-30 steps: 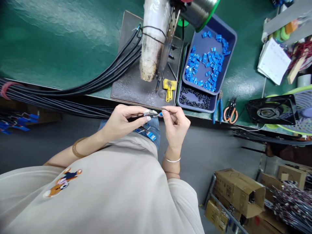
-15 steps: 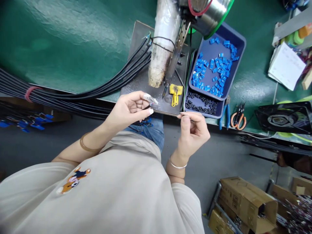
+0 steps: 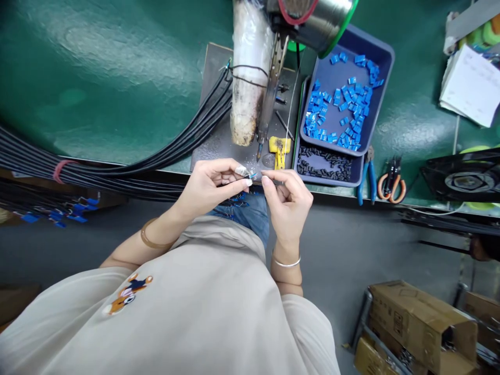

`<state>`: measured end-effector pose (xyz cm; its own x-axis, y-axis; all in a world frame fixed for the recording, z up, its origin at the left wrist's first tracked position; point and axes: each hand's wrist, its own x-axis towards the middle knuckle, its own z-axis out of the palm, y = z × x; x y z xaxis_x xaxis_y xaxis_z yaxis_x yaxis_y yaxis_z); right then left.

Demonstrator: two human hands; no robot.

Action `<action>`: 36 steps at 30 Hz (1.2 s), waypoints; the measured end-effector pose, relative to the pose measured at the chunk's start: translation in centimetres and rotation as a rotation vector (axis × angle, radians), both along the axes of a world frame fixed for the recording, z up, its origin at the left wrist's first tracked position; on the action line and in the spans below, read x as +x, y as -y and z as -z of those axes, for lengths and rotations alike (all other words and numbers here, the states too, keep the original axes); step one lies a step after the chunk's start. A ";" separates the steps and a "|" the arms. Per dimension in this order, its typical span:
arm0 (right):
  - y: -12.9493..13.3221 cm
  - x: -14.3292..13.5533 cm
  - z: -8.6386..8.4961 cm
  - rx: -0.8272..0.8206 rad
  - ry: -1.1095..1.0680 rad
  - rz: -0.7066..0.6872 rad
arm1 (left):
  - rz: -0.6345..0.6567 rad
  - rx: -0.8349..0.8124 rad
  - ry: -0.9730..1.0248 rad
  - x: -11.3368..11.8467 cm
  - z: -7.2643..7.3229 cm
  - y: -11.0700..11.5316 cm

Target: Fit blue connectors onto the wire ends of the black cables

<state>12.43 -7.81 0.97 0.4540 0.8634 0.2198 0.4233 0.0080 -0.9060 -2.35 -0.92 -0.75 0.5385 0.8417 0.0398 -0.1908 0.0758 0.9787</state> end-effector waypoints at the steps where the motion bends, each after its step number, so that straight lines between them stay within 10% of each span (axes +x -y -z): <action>1: 0.1 0.2 0.0 -0.005 0.003 0.007 | -0.011 0.026 -0.005 0.1 0.2 0.0; 19: -1.0 0.6 3.0 -0.064 0.653 -0.006 | 0.026 -0.039 0.017 0.0 0.5 0.0; 25: -0.2 0.2 1.6 0.150 0.431 0.130 | -0.045 -0.059 0.060 0.1 0.6 0.0; 36: 0.6 -0.8 0.3 -0.020 0.042 -0.054 | -0.079 0.198 -0.022 -0.2 0.9 0.4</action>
<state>11.68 -8.43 0.68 0.3970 0.8910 0.2202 0.4607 0.0140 -0.8874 -2.51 -1.29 -1.66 0.4739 0.8581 0.1977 -0.1674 -0.1326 0.9769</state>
